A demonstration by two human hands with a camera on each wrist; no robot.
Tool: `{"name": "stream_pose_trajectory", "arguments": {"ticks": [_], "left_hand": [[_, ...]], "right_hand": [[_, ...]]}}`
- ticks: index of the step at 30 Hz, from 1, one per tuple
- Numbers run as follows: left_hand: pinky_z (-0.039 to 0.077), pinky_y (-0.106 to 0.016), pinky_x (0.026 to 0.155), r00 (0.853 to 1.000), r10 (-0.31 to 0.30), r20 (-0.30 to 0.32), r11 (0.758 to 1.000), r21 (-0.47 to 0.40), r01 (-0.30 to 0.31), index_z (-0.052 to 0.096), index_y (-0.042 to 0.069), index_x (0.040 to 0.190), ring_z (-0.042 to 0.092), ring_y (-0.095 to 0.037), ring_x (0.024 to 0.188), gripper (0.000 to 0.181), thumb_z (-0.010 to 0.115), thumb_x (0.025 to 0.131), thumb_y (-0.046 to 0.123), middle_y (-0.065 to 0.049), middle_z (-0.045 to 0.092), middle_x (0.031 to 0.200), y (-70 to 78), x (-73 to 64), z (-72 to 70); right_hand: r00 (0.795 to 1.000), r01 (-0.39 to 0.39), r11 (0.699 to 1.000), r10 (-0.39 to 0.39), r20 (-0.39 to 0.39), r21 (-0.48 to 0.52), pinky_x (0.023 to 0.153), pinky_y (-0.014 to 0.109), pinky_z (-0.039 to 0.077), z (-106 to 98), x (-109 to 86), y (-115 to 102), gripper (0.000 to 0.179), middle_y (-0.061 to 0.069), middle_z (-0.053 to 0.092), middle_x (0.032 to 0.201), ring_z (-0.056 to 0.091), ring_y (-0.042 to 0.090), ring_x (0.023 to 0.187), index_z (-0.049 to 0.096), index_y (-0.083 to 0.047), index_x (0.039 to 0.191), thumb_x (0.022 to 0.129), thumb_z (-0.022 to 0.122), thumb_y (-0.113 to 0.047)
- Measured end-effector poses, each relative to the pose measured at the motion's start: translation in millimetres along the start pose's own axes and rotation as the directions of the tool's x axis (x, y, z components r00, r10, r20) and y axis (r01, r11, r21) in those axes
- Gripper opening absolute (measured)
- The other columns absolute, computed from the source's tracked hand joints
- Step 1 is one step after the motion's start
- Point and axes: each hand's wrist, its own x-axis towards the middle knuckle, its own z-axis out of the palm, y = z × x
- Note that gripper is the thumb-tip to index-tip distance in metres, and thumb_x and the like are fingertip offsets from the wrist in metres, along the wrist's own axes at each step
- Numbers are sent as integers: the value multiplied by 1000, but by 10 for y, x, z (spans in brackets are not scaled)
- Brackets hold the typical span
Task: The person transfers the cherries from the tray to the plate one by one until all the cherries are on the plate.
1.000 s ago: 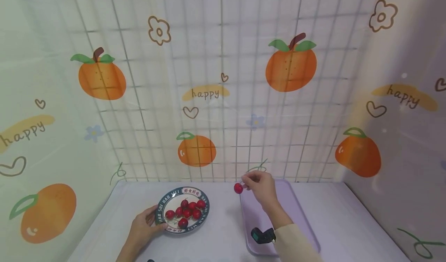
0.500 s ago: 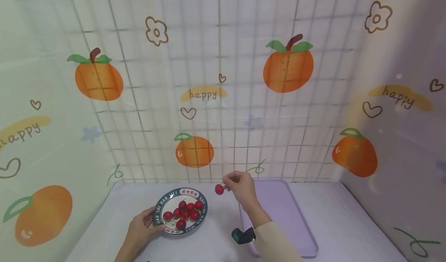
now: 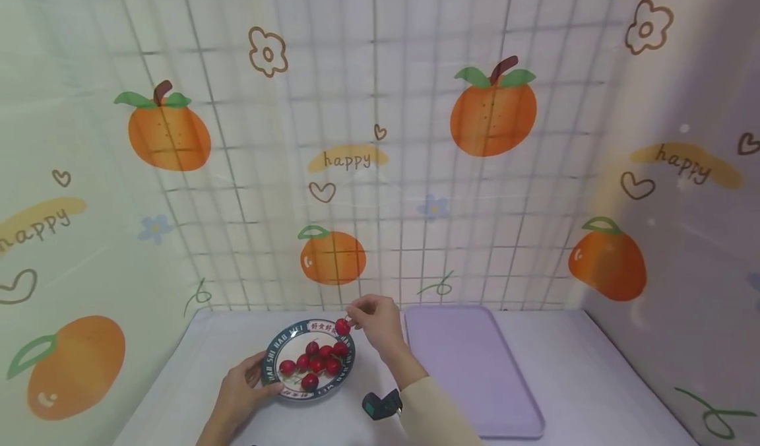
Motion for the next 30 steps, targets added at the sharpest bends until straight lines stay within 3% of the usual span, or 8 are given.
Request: {"name": "stream_pose_trajectory", "arguments": {"ticks": [14, 22, 30], "left_hand": [[50, -46, 112, 999, 42, -4, 999, -17, -43, 54, -9, 144, 54, -46, 138, 96, 101, 68, 25, -32, 54, 149, -35, 27, -10], [51, -47, 112, 998, 65, 20, 998, -27, -64, 53, -12, 144, 55, -46, 137, 93, 100, 71, 23, -33, 55, 147, -12, -23, -29], [51, -46, 112, 999, 50, 15, 998, -32, -50, 54, -10, 144, 55, -45, 137, 92, 100, 71, 22, -31, 55, 148, -27, 20, -10]], "right_hand": [[992, -22, 998, 15, 123, 55, 77, 28, 68, 598, -24, -84, 11, 10, 74, 88, 75, 28, 81, 77, 0, 102, 99, 75, -11], [993, -36, 999, 34, 111, 16, 78, 37, 69, 873, -40, 54, 5, 5, 72, 82, 74, 23, 75, 78, -3, 97, 96, 77, -8], [990, -97, 995, 99, 96, -31, 73, 33, 69, 1021, -51, 118, 5, 4, 71, 82, 76, 30, 78, 78, -4, 98, 97, 77, -9]]}}
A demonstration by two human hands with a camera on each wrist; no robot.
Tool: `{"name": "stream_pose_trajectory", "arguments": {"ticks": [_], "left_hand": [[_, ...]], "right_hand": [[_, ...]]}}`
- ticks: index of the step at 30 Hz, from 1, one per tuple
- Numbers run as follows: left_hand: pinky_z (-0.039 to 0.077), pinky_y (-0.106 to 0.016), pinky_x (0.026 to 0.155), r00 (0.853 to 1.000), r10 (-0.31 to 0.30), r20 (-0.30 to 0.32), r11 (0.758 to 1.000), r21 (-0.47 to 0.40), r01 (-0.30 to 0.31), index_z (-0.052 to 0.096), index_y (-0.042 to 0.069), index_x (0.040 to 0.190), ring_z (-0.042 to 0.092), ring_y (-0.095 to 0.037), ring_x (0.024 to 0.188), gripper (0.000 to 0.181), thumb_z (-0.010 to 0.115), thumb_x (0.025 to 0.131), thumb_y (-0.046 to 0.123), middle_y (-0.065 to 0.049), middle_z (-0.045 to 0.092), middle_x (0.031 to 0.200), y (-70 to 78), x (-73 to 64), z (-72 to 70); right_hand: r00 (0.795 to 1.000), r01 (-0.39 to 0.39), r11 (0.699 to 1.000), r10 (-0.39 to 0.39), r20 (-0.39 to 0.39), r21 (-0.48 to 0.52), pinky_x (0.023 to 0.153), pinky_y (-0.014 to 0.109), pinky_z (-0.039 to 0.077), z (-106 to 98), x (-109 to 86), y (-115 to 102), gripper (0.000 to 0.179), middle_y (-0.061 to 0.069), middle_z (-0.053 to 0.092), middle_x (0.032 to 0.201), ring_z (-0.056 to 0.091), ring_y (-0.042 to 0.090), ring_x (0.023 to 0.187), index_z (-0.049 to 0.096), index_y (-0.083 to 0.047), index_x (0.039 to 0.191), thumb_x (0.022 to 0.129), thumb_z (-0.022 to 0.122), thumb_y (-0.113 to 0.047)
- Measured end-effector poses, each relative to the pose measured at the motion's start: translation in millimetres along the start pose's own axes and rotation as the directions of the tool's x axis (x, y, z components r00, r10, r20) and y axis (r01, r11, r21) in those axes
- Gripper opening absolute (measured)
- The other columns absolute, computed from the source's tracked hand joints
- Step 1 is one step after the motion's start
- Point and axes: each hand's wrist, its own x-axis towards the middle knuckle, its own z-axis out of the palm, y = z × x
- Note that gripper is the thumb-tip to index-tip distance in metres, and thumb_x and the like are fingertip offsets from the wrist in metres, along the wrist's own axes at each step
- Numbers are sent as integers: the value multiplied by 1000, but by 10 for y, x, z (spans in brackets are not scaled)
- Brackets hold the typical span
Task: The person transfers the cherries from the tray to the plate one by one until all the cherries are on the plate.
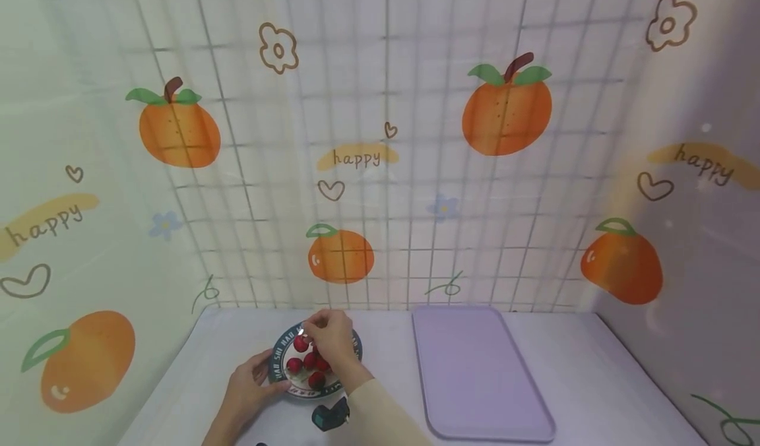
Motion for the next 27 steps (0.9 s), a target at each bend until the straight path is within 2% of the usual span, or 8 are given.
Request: {"name": "stream_pose_trajectory", "arguments": {"ticks": [4, 10, 15, 22, 27], "left_hand": [[50, -47, 112, 1000, -21, 0, 1000, 8, 21, 54, -9, 145, 54, -45, 139, 93, 100, 71, 24, -31, 54, 149, 1, 15, 2], [50, -48, 113, 999, -52, 10, 998, 23, 52, 53, -8, 147, 52, -46, 140, 94, 99, 72, 25, -31, 52, 151, 26, 8, -11], [51, -48, 112, 999, -51, 13, 999, 17, 51, 53, -8, 146, 52, -47, 139, 93, 99, 71, 23, -31, 52, 151, 22, 7, -10], [51, -49, 113, 999, -54, 7, 999, 6, 54, 54, -7, 146, 52, -46, 139, 93, 100, 71, 21, -30, 53, 150, -1, 26, 13], [51, -48, 112, 998, -58, -3, 998, 13, 58, 54, -7, 146, 52, -46, 139, 93, 100, 70, 22, -30, 54, 150, -26, 40, 15]], "right_hand": [[1000, -17, 1000, 17, -19, -21, 70, 33, 69, 61, 14, 40, 5, 4, 71, 80, 76, 30, 77, 78, -4, 96, 96, 77, -8], [999, -40, 997, 38, -34, -65, 65, 23, 65, 142, 39, 116, 7, 2, 70, 81, 74, 23, 73, 77, -4, 93, 97, 77, -9], [999, -29, 995, 26, -35, -91, 63, 24, 64, 179, 37, 163, 6, 3, 68, 78, 70, 18, 67, 77, -2, 92, 96, 76, -5], [998, -48, 986, 40, -53, -159, 65, 24, 63, 216, 43, 212, 6, 0, 68, 75, 66, 13, 65, 78, -9, 89, 95, 78, -8], [998, -39, 985, 30, -58, -167, 65, 24, 63, 233, 40, 241, 7, 1, 67, 75, 66, 12, 64, 78, -9, 88, 94, 80, -8]]}}
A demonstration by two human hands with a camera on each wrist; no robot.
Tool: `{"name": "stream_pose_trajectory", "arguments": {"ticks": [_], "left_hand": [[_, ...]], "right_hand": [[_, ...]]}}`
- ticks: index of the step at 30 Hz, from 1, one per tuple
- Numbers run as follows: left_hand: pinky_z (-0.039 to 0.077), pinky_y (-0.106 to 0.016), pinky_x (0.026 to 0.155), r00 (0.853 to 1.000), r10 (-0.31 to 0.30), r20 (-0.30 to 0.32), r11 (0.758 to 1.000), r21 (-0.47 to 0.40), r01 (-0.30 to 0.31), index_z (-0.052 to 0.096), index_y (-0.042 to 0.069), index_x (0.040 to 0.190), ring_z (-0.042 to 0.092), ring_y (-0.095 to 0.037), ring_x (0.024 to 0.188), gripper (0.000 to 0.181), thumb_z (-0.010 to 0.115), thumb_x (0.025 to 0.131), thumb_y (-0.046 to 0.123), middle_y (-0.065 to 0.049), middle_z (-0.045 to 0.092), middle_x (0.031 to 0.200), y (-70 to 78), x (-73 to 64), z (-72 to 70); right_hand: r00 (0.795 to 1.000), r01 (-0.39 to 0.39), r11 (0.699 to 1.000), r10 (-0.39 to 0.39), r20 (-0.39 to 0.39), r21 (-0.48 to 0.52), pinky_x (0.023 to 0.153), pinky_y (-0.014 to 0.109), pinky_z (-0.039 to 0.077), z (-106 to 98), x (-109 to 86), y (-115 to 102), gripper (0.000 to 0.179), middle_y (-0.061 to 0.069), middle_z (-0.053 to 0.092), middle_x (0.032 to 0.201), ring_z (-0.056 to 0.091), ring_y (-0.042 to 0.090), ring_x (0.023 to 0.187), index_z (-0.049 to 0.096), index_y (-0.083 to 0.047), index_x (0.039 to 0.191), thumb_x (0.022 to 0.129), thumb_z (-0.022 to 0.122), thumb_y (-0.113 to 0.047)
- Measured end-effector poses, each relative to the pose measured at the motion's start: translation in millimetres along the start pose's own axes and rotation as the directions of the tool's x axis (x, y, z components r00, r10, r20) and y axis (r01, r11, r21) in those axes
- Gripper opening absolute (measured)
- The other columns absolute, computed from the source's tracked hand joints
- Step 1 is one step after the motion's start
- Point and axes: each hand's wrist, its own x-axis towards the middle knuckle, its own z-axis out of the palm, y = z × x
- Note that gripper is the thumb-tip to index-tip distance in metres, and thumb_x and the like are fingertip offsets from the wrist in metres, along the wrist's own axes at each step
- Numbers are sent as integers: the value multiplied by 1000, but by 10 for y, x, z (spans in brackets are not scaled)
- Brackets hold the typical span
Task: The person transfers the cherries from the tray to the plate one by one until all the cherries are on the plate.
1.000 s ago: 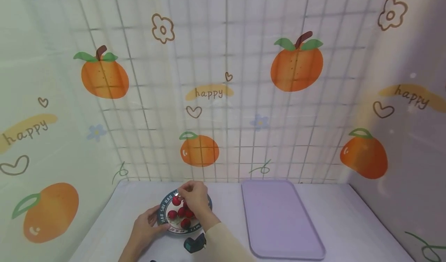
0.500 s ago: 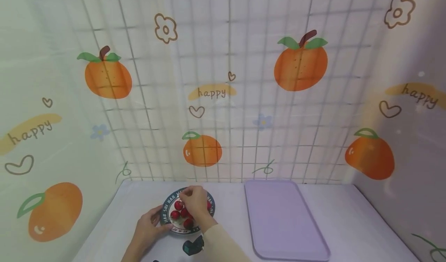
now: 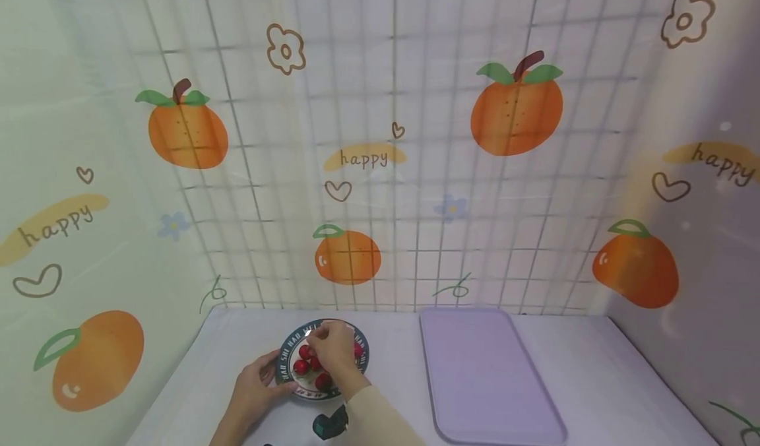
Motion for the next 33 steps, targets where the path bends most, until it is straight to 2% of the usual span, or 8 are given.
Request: {"name": "stream_pose_trajectory", "arguments": {"ticks": [12, 21, 26, 30, 33], "left_hand": [[50, -48, 114, 1000, -10, 2, 1000, -15, 10, 54, -7, 146, 51, -46, 141, 95, 100, 68, 22, -30, 52, 151, -1, 5, 23], [50, -49, 112, 1000, 29, 4, 999, -15, -29, 54, -10, 144, 52, -48, 138, 94, 101, 68, 20, -32, 54, 149, 15, -14, 48], [51, -49, 112, 999, 33, 2, 999, -13, -33, 54, -10, 144, 53, -48, 138, 94, 101, 68, 20, -32, 54, 149, 4, 1, 75], [52, -48, 112, 1000, 11, 0, 1000, -2, -11, 54, -9, 144, 53, -47, 138, 94, 101, 68, 22, -31, 54, 149, 6, 30, 88], [52, -48, 112, 1000, 20, 1, 1000, 9, -20, 54, -8, 144, 53, -47, 138, 96, 101, 67, 24, -31, 54, 149, -12, 52, 93]], "right_hand": [[1000, 15, 999, -15, -1, -46, 61, 24, 61, 4, -22, 47, 7, 0, 65, 74, 64, 12, 63, 78, -8, 88, 95, 79, -7], [1000, 9, 998, -11, -27, -68, 60, 24, 62, 7, 15, 160, 8, 0, 65, 74, 62, 14, 67, 78, -9, 87, 94, 79, -8], [998, 32, 995, -36, -43, -96, 61, 25, 60, -59, -2, 136, 10, -1, 64, 75, 60, 14, 70, 78, -9, 84, 93, 80, -7], [998, 47, 995, -51, -47, -86, 60, 25, 61, -139, -19, 108, 7, -1, 67, 74, 62, 12, 66, 79, -8, 86, 93, 80, -7], [996, 56, 995, -61, -65, -83, 57, 23, 60, -199, 6, 114, 5, -1, 69, 73, 64, 13, 62, 80, -6, 88, 93, 80, -9]]}}
